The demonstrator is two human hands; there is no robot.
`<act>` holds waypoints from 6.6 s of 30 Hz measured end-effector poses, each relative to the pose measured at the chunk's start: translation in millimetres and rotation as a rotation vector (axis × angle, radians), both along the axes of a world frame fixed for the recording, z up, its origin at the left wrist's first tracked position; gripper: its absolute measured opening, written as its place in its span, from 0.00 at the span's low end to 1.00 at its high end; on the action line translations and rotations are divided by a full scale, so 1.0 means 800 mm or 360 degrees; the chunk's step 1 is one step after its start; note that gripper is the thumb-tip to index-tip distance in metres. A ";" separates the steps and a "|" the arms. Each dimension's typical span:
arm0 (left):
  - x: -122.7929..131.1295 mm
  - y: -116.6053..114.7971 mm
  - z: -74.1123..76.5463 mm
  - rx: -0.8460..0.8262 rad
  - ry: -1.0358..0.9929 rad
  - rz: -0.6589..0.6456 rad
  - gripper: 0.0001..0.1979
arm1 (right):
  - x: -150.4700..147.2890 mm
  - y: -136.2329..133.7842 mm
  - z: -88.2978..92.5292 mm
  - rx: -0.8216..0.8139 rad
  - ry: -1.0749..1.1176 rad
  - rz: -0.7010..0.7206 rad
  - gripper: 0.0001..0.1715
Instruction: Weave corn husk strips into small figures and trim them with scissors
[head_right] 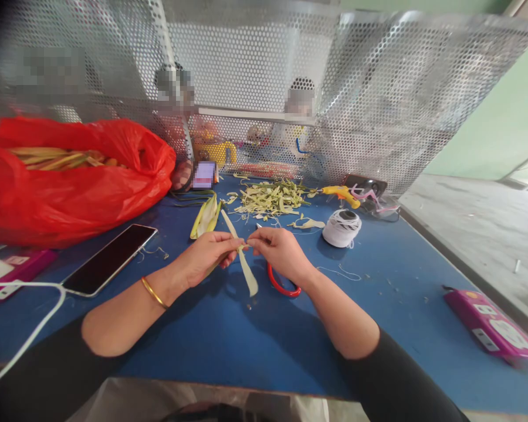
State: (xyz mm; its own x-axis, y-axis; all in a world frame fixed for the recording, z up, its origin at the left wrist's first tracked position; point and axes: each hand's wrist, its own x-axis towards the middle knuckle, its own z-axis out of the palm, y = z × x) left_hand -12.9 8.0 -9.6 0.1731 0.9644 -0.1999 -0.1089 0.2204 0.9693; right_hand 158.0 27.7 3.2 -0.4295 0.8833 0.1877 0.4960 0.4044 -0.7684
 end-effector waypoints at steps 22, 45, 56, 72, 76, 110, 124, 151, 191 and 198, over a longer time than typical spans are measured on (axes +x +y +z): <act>-0.016 0.000 0.016 0.0066 -0.0278 -0.0237 0.25 | 0.005 0.008 -0.004 0.0191 0.0268 -0.0186 0.09; -0.022 0.009 0.013 -0.0195 -0.0510 -0.0312 0.17 | 0.022 0.009 0.018 0.0871 0.0159 0.0072 0.09; -0.002 -0.008 0.006 0.0045 -0.0130 -0.0415 0.17 | 0.011 0.004 0.008 0.0999 -0.0120 0.0300 0.08; 0.008 -0.010 0.001 0.0193 0.0445 -0.0425 0.10 | 0.005 -0.002 0.009 0.0442 -0.0132 -0.0022 0.10; 0.016 -0.017 -0.002 0.0172 0.0588 -0.0546 0.10 | -0.005 -0.012 0.004 0.0089 -0.0098 0.0108 0.08; 0.008 -0.005 -0.004 -0.0177 -0.0761 -0.0015 0.06 | -0.025 -0.036 -0.016 0.1402 -0.0519 -0.0426 0.09; 0.011 -0.003 -0.008 -0.0176 -0.0724 0.0088 0.07 | -0.028 -0.034 -0.019 0.1705 -0.0911 0.0368 0.15; 0.003 0.007 -0.003 -0.0144 -0.0342 0.0514 0.07 | -0.016 -0.010 -0.017 -0.0171 0.0512 -0.0122 0.07; 0.012 -0.006 -0.006 0.0178 -0.0020 0.0049 0.11 | -0.005 -0.008 -0.011 0.0926 -0.0368 -0.0509 0.09; 0.003 0.002 -0.001 0.0029 -0.0281 0.0161 0.12 | 0.000 -0.010 -0.001 0.1548 -0.0567 -0.0173 0.09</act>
State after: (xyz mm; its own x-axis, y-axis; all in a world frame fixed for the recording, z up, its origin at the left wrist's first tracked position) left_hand -10.5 9.6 -10.6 0.1060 0.9819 -0.1572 -0.2983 0.1822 0.9369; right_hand 158.3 19.3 2.6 -0.5269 0.4558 0.7174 0.7012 0.7102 0.0637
